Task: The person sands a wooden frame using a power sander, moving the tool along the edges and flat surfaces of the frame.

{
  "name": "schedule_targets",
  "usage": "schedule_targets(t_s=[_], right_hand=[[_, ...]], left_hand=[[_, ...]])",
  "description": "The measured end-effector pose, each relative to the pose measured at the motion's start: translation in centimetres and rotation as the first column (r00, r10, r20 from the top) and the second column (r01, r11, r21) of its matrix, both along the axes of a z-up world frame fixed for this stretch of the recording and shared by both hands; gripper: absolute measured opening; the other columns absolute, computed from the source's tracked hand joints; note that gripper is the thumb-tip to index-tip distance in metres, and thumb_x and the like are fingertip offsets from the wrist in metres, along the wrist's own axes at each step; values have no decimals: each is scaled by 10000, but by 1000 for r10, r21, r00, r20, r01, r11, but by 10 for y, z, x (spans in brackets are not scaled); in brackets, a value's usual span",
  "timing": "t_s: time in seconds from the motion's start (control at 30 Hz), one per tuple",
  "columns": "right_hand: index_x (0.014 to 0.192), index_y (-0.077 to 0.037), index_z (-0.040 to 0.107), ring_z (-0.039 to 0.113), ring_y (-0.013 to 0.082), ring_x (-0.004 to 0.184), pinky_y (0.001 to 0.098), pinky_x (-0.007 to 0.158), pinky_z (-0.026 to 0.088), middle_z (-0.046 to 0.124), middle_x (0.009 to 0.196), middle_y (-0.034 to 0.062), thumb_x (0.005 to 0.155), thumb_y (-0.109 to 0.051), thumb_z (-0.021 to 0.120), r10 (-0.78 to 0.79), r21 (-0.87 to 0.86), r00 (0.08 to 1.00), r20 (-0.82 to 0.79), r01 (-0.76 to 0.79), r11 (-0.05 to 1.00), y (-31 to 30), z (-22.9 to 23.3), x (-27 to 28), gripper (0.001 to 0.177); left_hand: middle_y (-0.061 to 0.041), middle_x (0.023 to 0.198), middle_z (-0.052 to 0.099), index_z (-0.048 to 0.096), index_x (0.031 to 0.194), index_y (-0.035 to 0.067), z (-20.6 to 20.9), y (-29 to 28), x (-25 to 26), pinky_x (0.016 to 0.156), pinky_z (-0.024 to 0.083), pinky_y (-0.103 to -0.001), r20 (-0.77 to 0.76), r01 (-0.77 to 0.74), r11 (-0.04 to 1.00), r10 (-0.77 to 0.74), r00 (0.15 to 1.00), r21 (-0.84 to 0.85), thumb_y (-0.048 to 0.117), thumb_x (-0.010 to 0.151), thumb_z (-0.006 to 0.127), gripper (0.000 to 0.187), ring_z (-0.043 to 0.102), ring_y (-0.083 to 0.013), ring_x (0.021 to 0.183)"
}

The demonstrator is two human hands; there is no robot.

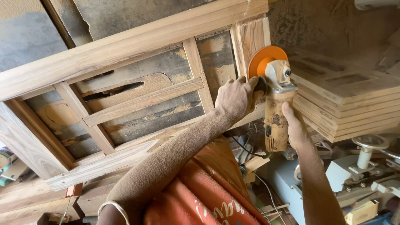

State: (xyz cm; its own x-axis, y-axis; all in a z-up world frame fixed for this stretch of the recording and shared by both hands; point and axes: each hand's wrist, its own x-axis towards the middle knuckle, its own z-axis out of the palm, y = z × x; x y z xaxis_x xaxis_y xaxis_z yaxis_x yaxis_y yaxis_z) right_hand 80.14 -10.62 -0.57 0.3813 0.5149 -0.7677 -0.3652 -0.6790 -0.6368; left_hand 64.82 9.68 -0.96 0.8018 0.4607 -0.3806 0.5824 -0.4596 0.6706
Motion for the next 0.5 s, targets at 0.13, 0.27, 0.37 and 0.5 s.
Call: schedule_targets(t_s=[0.13,0.27,0.37,0.5], right_hand=[[1422,10,518,682,197,990,378,859,578,678,1162,107,1058,-493,478,35,94,998,50,-40,995,17,4,2,622],[1474,-32,446,675,198,1055,393,885,592,665,1210,109,965,-639,484,163,89,986,15,-164,982,74,10,18,793],[1508,28,460,639,286,1096,458,961,565,630,1246,206,986,-646,507,166,36,985,43,-168,985,122,9,27,855],[1583,-26,328,420,224,1414,444,1134,378,421,1559,141,1019,-659,422,305,-44,927,218,-303,952,174,16,18,852]], left_hand=[[-129,1065,678,586,1352,199,-8,8,10,595,653,-411,-49,14,1000,-14,999,-13,488,1008,512,456,713,-316,873],[-107,1117,680,623,1307,234,-26,45,22,644,644,-437,-18,-91,989,93,995,119,514,999,519,429,662,-284,1000],[-103,1129,667,622,1317,245,-32,83,27,764,611,-442,-31,-170,971,178,984,166,468,994,575,396,646,-267,1017],[-67,1101,680,647,1285,248,-31,120,15,803,584,-460,45,-299,921,297,954,251,456,968,629,379,617,-270,1074]])
